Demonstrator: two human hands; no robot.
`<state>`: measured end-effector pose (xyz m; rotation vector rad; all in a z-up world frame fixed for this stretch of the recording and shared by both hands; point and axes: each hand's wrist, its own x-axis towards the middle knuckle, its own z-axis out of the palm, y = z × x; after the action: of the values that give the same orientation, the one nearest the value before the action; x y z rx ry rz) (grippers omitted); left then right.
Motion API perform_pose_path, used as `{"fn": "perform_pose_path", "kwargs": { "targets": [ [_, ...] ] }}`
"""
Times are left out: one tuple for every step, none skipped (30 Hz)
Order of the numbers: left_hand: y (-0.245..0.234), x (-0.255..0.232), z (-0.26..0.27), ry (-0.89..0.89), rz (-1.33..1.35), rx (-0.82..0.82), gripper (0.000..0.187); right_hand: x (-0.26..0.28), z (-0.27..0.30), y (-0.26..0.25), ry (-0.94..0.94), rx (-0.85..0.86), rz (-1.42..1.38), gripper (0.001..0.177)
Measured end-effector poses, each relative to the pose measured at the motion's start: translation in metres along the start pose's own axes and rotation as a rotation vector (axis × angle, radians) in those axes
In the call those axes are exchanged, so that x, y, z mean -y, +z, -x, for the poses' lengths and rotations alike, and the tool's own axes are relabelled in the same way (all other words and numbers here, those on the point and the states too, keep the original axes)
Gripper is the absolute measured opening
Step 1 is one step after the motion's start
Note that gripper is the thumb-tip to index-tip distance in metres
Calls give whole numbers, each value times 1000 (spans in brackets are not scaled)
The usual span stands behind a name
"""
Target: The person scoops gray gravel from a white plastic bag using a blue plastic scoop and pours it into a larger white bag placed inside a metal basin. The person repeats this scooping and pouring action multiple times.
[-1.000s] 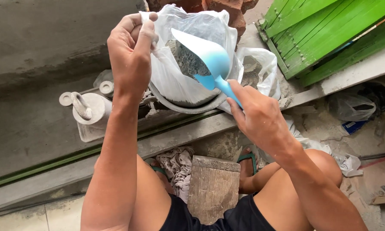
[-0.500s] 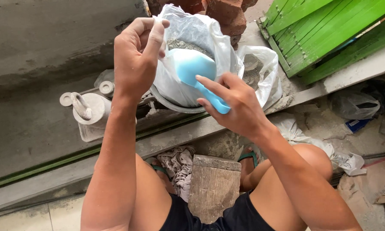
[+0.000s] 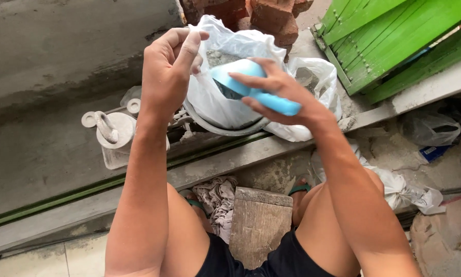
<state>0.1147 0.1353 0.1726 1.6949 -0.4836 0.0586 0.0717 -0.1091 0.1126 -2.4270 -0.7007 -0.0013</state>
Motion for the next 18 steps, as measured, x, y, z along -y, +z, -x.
{"fn": "perform_pose_path", "kwargs": {
  "targets": [
    [-1, -1, 0, 1, -1, -7, 36, 1, 4, -9, -6, 3, 1, 52],
    [-3, -2, 0, -42, 28, -16, 37, 2, 9, -17, -2, 2, 0, 50],
    [-4, -3, 0, -86, 58, -25, 39, 3, 13, -26, 4, 0, -2, 48],
    [-4, -2, -1, -86, 57, -31, 39, 2, 17, -29, -1, 4, -1, 48],
    [-4, -1, 0, -103, 100, -20, 39, 2, 22, -30, 40, -50, -12, 47],
    [-4, 0, 0, -120, 143, -9, 39, 1, 28, -32, 81, -103, -23, 46],
    [-4, 1, -1, -125, 142, -8, 39, 1, 26, -29, 83, -101, -27, 46],
    [-4, 1, -1, -120, 159, -5, 39, 1, 24, -26, 33, -163, -2, 44],
    [-2, 2, -2, -114, 177, 1, 40, 1, 23, -24, -16, -228, 26, 42],
    [-3, 2, -2, -116, 177, 4, 40, -1, 17, -15, -12, -228, 25, 42],
    [-3, 2, -3, -116, 180, 9, 40, -3, 10, -7, 45, -143, -15, 41],
    [-3, 1, -3, -115, 184, 13, 39, -5, 4, 1, 101, -56, -54, 41],
    [-3, -1, -2, -115, 185, 19, 39, 17, -6, -2, 107, -60, -54, 41],
    [-3, -3, -2, -125, 145, 10, 38, 39, -16, -4, 387, -12, -319, 69],
    [-4, -5, -1, -131, 104, -2, 38, 61, -27, -8, 659, 41, -585, 101],
    [-3, -2, -2, -128, 105, 2, 38, 45, -19, -6, 660, 36, -583, 101],
    [-4, -1, -3, -131, 102, -17, 39, 30, -13, -4, 357, 89, -307, 72],
    [-5, 1, -4, -135, 99, -35, 39, 15, -7, -2, 53, 144, -31, 50]
  ]
}}
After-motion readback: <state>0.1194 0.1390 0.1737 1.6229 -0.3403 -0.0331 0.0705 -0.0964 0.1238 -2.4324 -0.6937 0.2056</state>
